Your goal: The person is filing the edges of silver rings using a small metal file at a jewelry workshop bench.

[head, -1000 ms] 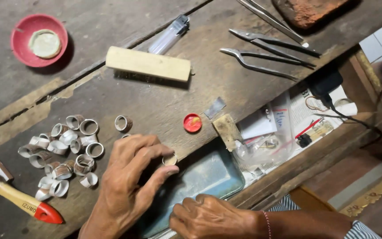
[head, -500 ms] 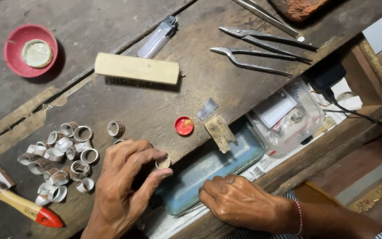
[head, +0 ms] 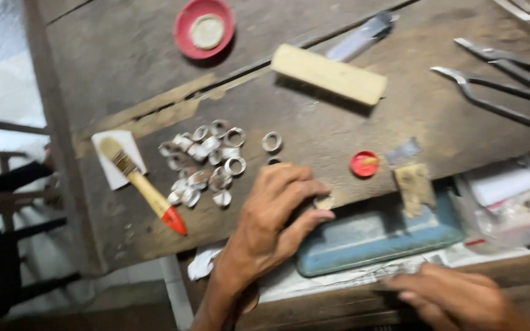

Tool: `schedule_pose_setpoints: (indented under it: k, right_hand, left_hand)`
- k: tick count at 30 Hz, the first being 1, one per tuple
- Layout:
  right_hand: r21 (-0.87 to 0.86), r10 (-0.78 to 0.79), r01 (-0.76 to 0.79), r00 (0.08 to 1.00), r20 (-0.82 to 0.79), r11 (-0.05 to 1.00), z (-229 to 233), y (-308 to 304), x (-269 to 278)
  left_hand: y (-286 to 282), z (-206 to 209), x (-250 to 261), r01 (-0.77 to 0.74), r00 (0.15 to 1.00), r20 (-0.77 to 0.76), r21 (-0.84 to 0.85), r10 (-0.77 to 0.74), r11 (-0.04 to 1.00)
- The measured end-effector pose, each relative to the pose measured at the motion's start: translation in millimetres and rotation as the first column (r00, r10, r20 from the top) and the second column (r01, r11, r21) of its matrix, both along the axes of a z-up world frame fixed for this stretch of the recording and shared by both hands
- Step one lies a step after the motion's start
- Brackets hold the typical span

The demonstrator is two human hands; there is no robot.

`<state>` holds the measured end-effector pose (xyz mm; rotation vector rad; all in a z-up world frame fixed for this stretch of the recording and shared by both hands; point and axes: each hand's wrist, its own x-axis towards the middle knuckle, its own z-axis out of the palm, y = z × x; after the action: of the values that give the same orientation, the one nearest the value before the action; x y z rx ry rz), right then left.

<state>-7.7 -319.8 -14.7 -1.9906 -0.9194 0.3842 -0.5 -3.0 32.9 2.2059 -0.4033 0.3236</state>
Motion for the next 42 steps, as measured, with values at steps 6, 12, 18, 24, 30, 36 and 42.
schedule_pose_setpoints:
  k: [6,12,18,24,30,36,42]
  right_hand:
    - [-0.041,-0.356,0.421,0.811,0.464,0.906,-6,45,-5]
    - [-0.016,-0.186,0.222,0.851,0.491,0.975,-1,60,14]
    - [-0.021,-0.177,0.198,0.915,0.361,0.980,-2,57,13]
    - [0.112,-0.324,0.309,0.930,0.171,0.945,-3,60,-2]
    - [0.102,-0.254,0.248,0.966,0.045,0.963,-6,60,-2]
    - [0.065,-0.158,0.157,0.987,0.005,0.985,3,68,7]
    - [-0.013,-0.194,0.200,0.964,0.183,0.980,10,68,7]
  left_hand:
    - [3,1,-8,-0.025,0.999,-0.028,0.000,0.025,1.000]
    - [3,1,-10,-0.016,1.000,-0.004,0.015,0.017,1.000]
    - [0,1,-10,-0.046,0.998,0.033,-0.002,0.046,0.999]
    - [-6,0,-12,-0.128,0.990,0.064,0.022,0.127,0.991]
    - [-10,-1,-14,-0.180,0.981,0.082,0.031,0.177,0.983]
    - [-20,-5,-16,-0.269,0.955,0.124,-0.008,0.268,0.963]
    - [-28,-6,-18,-0.353,0.925,0.159,0.031,0.344,0.935]
